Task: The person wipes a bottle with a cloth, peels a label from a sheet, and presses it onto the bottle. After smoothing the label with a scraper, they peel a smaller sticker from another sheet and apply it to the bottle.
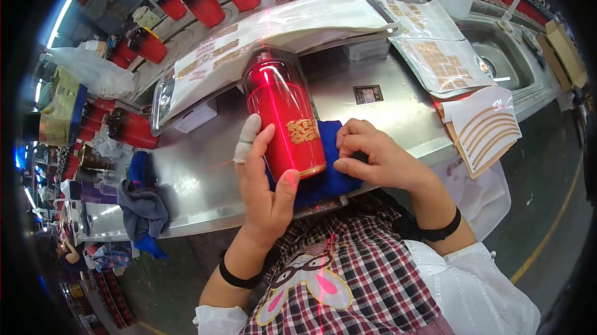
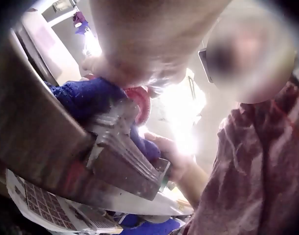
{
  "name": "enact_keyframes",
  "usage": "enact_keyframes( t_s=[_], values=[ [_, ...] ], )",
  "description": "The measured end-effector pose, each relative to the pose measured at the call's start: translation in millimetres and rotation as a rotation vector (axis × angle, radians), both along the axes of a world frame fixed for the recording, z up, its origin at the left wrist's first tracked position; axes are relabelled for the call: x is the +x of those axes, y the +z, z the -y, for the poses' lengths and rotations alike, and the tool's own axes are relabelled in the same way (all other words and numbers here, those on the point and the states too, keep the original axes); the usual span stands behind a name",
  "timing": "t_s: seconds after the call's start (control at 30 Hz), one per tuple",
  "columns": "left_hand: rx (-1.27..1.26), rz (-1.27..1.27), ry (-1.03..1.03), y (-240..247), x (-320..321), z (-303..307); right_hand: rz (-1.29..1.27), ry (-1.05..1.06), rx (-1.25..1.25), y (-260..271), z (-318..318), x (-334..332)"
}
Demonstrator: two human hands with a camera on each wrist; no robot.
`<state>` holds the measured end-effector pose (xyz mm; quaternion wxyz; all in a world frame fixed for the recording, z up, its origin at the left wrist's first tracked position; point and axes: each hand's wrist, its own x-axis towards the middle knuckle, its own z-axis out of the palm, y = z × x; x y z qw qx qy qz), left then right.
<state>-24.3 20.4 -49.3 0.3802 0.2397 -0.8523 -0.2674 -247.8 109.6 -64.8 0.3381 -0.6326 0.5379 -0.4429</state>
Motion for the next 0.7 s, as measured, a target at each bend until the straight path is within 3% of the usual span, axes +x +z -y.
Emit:
enact_keyframes(
  t_s=[0.53,0.7],
  values=[
    [-0.118,0.082,0.119,3.6,-13.7,-10.6,-0.070,-0.021,-0.018,1.2,0.1,0.8],
    [0.187,-0.125,-0.033,-9.4,2.1,0.0,-0.072,-0.051,-0.100,13.0,-1.2,8.9]
  ],
)
